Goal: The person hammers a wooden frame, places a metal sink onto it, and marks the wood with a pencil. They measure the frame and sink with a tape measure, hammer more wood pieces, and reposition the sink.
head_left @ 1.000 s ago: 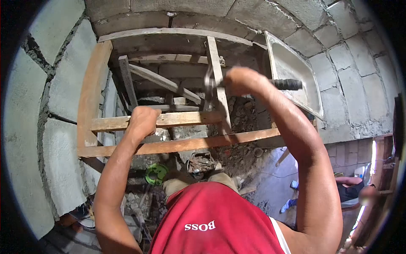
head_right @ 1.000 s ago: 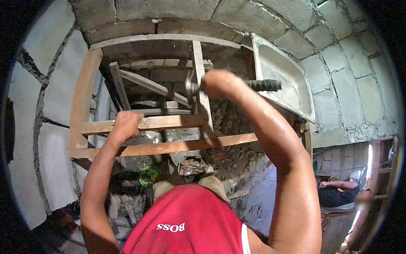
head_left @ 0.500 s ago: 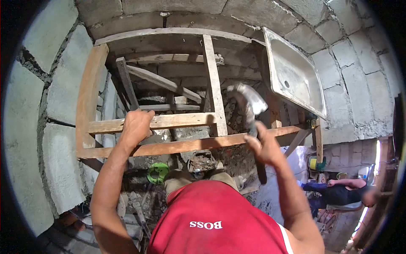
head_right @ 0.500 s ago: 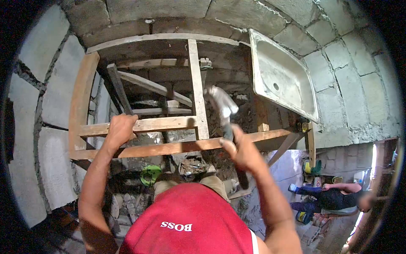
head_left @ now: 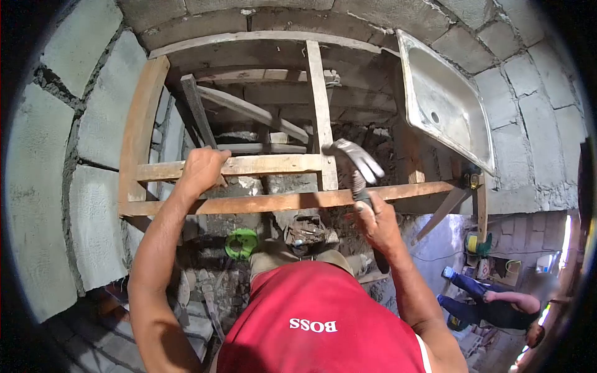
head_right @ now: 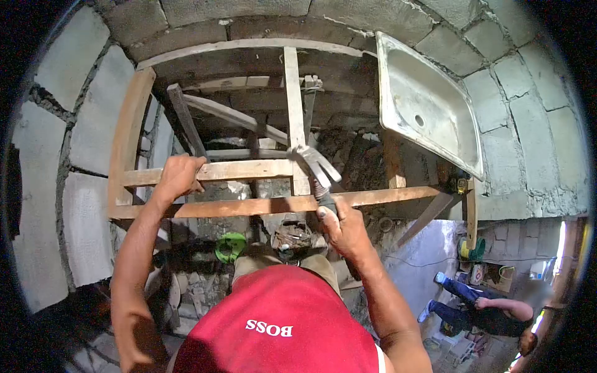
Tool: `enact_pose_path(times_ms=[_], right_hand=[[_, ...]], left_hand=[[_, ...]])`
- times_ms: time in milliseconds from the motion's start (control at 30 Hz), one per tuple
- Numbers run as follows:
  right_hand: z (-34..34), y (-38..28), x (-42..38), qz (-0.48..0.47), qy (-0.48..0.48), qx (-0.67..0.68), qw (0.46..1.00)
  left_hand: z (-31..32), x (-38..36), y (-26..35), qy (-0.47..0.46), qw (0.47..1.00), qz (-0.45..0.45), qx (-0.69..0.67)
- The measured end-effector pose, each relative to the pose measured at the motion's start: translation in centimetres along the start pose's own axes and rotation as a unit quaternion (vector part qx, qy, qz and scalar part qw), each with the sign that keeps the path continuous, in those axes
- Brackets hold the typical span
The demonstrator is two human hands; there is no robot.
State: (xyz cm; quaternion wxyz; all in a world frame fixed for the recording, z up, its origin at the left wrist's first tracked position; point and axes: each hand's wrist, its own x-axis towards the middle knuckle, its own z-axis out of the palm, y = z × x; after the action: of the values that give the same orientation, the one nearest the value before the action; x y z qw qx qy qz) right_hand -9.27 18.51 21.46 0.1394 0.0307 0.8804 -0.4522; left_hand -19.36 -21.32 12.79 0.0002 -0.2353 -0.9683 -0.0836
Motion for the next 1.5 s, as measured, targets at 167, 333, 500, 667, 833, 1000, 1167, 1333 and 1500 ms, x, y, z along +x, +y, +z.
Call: enact_pose_path(times_ms=[167, 333, 500, 667, 833, 1000, 1167, 1333, 1500], right_hand=[[1.1, 1.1, 0.6, -0.095, 0.043, -0.075, 0.992], [1.3, 3.5, 1.3, -0.043, -0.022, -0.046, 0.998], [0.7, 1.2, 0.3, -0.022, 0.019, -0.038, 0.999], [0.3, 2.2, 2.3, -0.047, -0.018, -0.076, 0.996], [0.6, 1.1, 2.2, -0.099, 0.028, -0.026, 0.994], [0.6, 2.8, 4.4, -0.072, -0.039, -0.103, 0.991], [1.1, -1.4, 6.1, -0.069, -0.052, 0.028, 0.996], [3.9, -9.3, 8.0, -0.118, -0.095, 0.031, 0.988], [9.9, -13.3, 10.6, -0.157, -0.178, 0.042, 0.970]], left_hand=[[-0.1, 0.6, -0.4, -0.043, 0.999, -0.011, 0.009], [0.4, 0.3, -0.1, -0.023, 0.998, -0.017, 0.047], [-0.8, 1.0, 0.1, -0.087, 0.995, -0.027, 0.039], [-0.1, 1.2, -0.2, -0.123, 0.990, -0.035, 0.056], [0.2, 1.4, -0.5, -0.137, 0.988, -0.042, 0.057], [0.2, 1.6, -0.6, -0.168, 0.984, -0.063, -0.001], [0.6, -1.2, -0.8, 0.098, 0.994, 0.016, 0.045], [-5.4, -6.7, 3.9, 0.431, 0.818, -0.238, -0.297], [5.2, -19.7, 7.0, 0.187, 0.399, -0.346, -0.828]])
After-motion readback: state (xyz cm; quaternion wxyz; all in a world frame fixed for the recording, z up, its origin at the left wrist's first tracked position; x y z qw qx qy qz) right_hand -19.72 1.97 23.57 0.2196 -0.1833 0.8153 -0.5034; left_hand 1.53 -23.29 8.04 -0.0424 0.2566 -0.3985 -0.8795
